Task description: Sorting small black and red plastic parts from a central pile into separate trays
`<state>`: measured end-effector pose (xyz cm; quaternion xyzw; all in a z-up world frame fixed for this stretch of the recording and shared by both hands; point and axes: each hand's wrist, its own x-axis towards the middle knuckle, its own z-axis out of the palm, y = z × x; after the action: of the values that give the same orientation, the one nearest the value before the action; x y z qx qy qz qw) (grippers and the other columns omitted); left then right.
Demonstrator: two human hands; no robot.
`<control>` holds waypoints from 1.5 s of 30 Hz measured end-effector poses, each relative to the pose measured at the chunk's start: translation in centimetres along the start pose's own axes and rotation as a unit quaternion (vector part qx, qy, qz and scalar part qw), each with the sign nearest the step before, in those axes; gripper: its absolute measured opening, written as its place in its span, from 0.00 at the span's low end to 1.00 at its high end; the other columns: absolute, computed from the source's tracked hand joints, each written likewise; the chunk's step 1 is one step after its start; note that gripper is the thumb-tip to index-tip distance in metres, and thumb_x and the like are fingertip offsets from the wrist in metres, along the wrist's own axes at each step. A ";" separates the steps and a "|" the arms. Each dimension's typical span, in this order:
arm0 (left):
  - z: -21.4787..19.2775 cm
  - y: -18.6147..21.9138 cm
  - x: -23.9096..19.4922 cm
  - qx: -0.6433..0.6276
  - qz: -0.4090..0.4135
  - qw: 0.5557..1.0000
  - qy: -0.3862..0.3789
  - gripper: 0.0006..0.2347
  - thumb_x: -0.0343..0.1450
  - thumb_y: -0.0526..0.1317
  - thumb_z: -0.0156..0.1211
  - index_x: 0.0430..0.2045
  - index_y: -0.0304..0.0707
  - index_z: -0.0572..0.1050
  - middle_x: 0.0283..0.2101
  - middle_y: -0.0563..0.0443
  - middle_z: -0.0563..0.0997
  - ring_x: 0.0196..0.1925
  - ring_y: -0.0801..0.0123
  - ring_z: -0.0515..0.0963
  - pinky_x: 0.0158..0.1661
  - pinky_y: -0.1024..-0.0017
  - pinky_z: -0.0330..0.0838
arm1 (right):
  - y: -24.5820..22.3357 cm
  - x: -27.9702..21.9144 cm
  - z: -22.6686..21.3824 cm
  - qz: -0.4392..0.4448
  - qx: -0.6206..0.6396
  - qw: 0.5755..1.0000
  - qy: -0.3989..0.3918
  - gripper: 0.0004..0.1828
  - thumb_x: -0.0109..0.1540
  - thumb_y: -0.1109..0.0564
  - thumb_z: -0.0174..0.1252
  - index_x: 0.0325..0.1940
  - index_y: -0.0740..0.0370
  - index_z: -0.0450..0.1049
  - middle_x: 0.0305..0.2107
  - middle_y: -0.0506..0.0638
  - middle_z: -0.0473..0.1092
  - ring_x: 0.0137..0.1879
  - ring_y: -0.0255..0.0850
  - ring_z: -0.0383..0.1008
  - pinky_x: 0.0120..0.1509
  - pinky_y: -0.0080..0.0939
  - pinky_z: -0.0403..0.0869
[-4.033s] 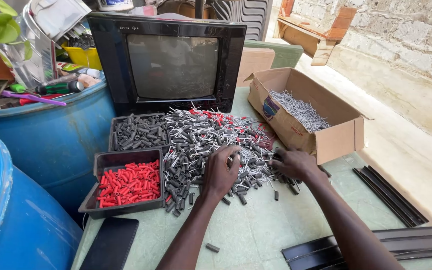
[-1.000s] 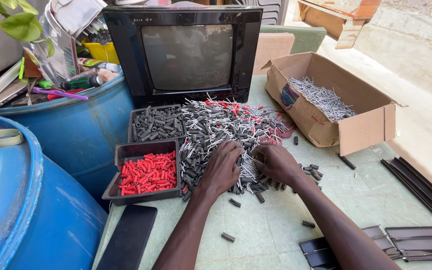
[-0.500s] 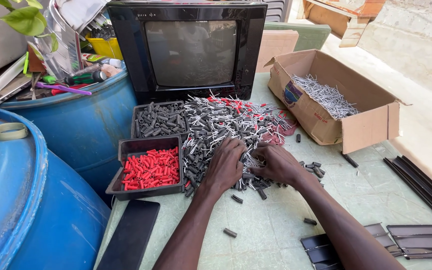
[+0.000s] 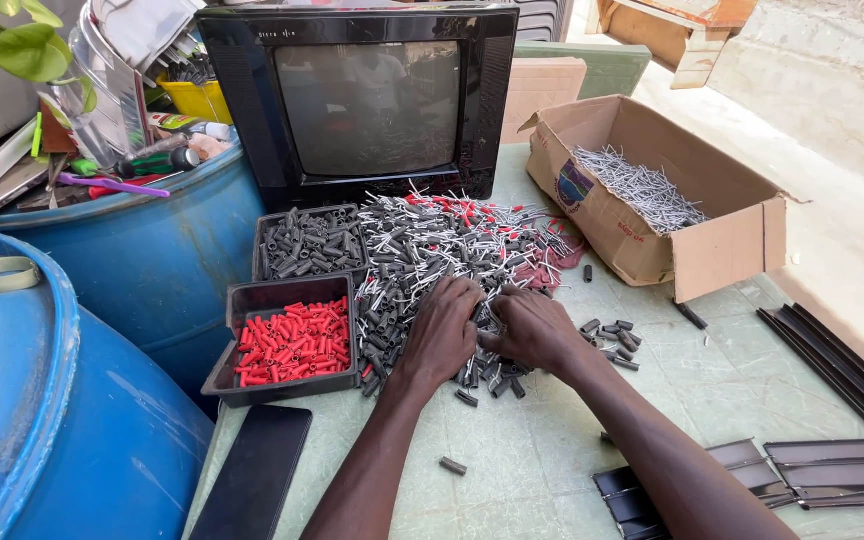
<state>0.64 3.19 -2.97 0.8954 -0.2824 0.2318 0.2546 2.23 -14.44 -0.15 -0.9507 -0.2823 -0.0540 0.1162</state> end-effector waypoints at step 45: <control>-2.1 1.4 0.4 -0.189 0.001 0.968 0.163 0.11 0.68 0.28 0.50 0.41 0.33 0.77 0.40 0.39 0.76 0.50 0.43 0.76 0.52 0.52 0.69 | 2.6 0.7 -0.8 0.093 0.824 0.558 -0.017 0.21 0.69 0.40 0.46 0.42 0.61 0.69 0.19 0.53 0.63 0.18 0.35 0.63 0.10 0.20 0.56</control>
<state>-0.54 3.26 -0.65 0.7807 -0.2768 0.3179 0.4614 4.27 -16.41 0.25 -0.4620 -0.1153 0.2297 0.8488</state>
